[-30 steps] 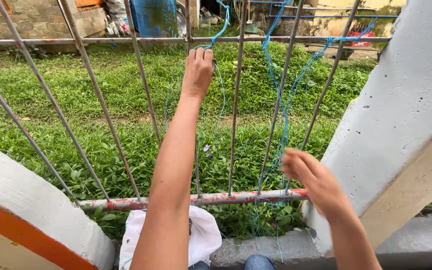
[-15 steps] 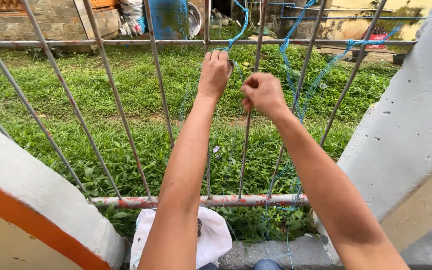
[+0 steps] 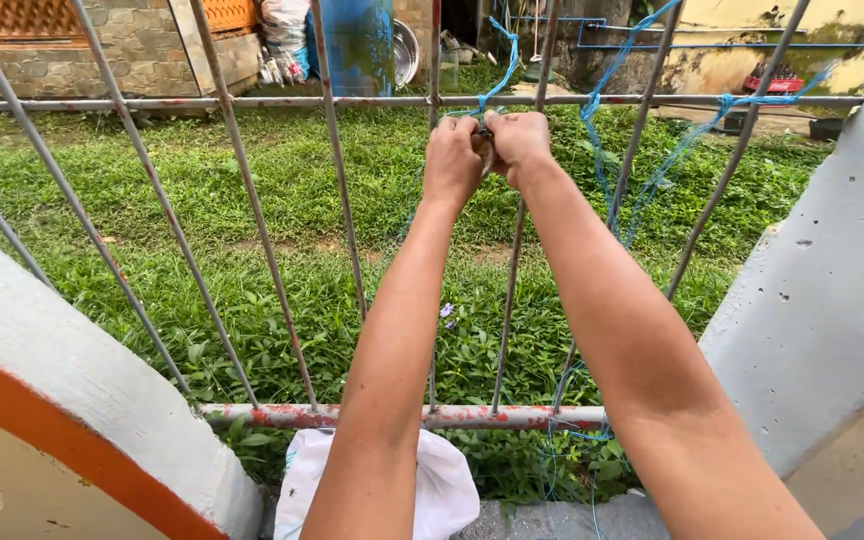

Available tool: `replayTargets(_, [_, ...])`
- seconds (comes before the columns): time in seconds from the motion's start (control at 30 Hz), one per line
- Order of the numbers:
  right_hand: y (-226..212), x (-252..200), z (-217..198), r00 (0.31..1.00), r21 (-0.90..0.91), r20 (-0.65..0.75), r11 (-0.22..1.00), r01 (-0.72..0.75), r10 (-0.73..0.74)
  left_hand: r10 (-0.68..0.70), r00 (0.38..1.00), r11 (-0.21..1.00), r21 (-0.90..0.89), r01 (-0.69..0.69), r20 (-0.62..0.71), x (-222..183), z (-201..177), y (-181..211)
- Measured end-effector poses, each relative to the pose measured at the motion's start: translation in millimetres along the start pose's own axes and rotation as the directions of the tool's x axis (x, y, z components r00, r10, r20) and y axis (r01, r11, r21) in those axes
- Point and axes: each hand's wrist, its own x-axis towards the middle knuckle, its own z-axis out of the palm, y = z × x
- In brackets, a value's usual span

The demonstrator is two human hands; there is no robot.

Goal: Tying oyster shells onto blue strings attached to a metal gate for processing.

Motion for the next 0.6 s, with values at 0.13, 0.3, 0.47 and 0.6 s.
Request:
replayTargets(0.13, [-10.2, 3.1, 2.1, 0.985, -0.053, 0.030, 0.984, -0.168, 0.170, 0.024, 1.000, 1.000, -0.018, -0.024, -0.003, -1.5, -5.7, 0.4])
replayTargets(0.3, [-16.9, 3.9, -0.6, 0.972, -0.074, 0.084, 0.974, -0.216, 0.221, 0.046, 0.999, 0.997, -0.065, -0.047, -0.008, -0.7, -6.7, 1.0])
replayTargets(0.47, [-6.0, 13.7, 7.0, 0.963, 0.173, 0.144, 0.952, -0.251, 0.228, 0.037, 0.999, 0.996, -0.082, -0.037, -0.011, 0.0, -8.2, -3.3])
replayTargets(0.6, [-11.5, 8.9, 7.8, 0.942, 0.260, 0.220, 0.915, -0.308, 0.255, 0.031, 1.000, 0.998, -0.062, -0.031, 0.001, 1.3, -3.4, -2.8])
